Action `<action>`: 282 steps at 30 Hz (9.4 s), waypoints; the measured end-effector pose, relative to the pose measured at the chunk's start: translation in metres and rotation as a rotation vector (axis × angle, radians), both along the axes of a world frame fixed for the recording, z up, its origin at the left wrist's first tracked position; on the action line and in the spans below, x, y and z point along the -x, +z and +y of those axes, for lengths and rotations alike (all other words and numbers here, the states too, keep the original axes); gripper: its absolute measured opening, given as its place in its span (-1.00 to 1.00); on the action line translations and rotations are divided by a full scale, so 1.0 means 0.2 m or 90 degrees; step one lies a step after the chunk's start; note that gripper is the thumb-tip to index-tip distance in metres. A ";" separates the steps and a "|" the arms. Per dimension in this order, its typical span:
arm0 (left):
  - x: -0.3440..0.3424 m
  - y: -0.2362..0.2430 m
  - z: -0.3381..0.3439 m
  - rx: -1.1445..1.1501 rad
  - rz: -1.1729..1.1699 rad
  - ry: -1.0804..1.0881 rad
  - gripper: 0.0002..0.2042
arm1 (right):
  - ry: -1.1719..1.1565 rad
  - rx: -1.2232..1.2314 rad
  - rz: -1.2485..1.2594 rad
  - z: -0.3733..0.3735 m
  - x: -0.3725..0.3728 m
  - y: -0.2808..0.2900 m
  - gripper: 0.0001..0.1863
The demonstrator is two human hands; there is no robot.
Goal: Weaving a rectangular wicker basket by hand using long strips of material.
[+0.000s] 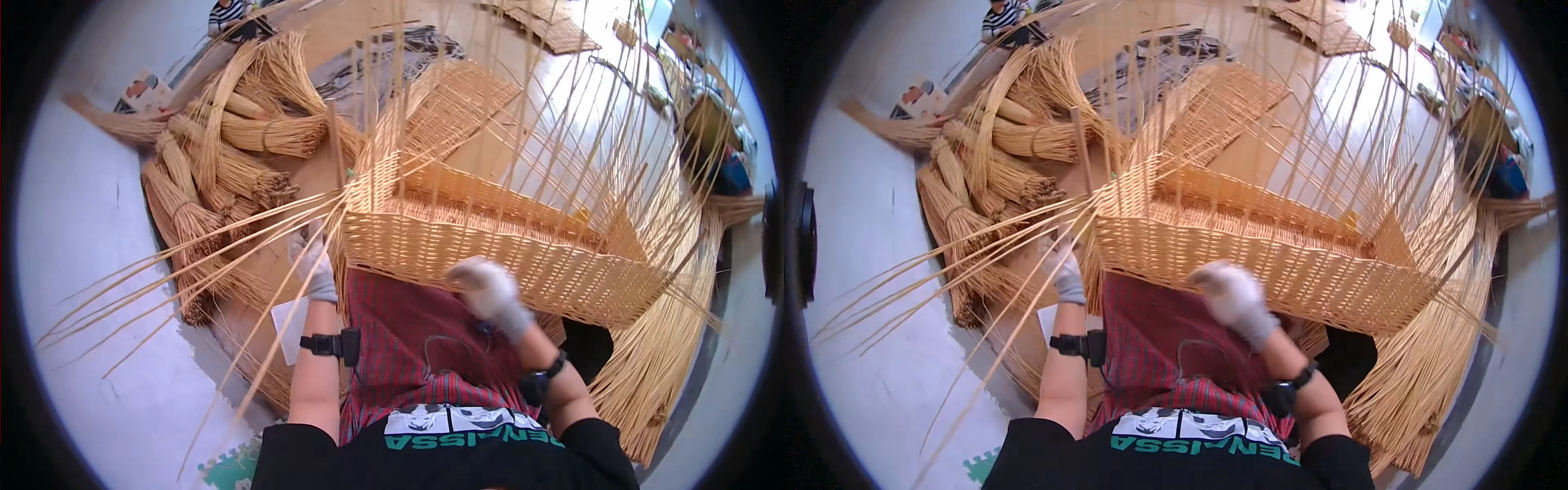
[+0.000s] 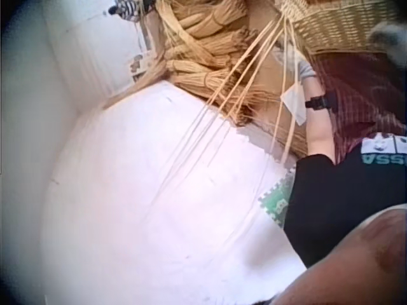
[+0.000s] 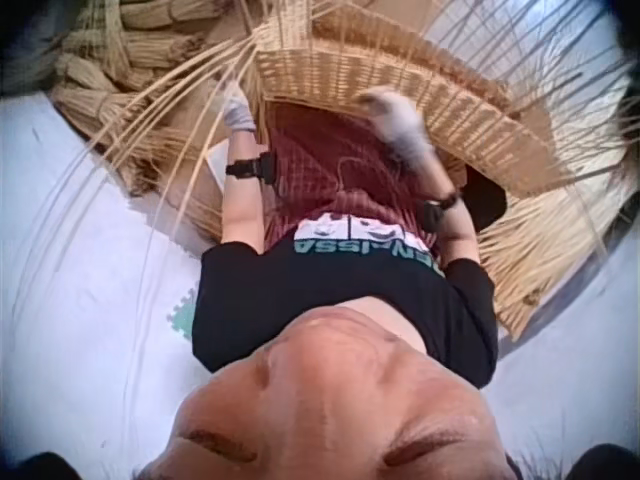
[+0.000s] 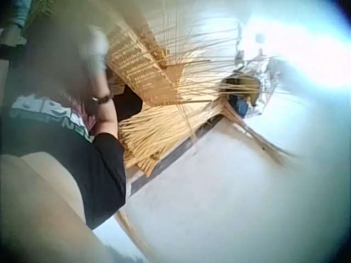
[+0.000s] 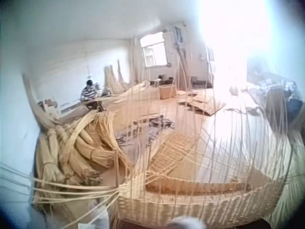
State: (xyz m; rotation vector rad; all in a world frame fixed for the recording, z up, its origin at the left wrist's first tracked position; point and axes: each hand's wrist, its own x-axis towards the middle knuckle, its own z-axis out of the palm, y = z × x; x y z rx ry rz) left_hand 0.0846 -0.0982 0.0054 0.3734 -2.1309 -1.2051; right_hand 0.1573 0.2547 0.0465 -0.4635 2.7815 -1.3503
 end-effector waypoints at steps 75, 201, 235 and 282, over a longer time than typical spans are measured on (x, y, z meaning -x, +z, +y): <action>0.11 0.34 0.60 0.227 -0.146 -0.308 -0.68 | -0.312 0.446 0.153 -0.10 0.33 0.19 -0.37; -0.02 -0.03 0.04 -0.029 0.042 -0.330 -0.42 | -0.394 0.491 -0.321 -1.09 1.05 0.14 0.52; 0.14 -0.28 -0.15 -0.083 -0.134 -0.363 -0.51 | 0.011 0.761 0.000 -0.52 0.41 -0.12 -0.80; -0.08 0.02 0.46 0.294 -0.077 -0.257 -0.40 | 0.058 -0.114 0.311 -0.02 -0.10 -0.10 -0.78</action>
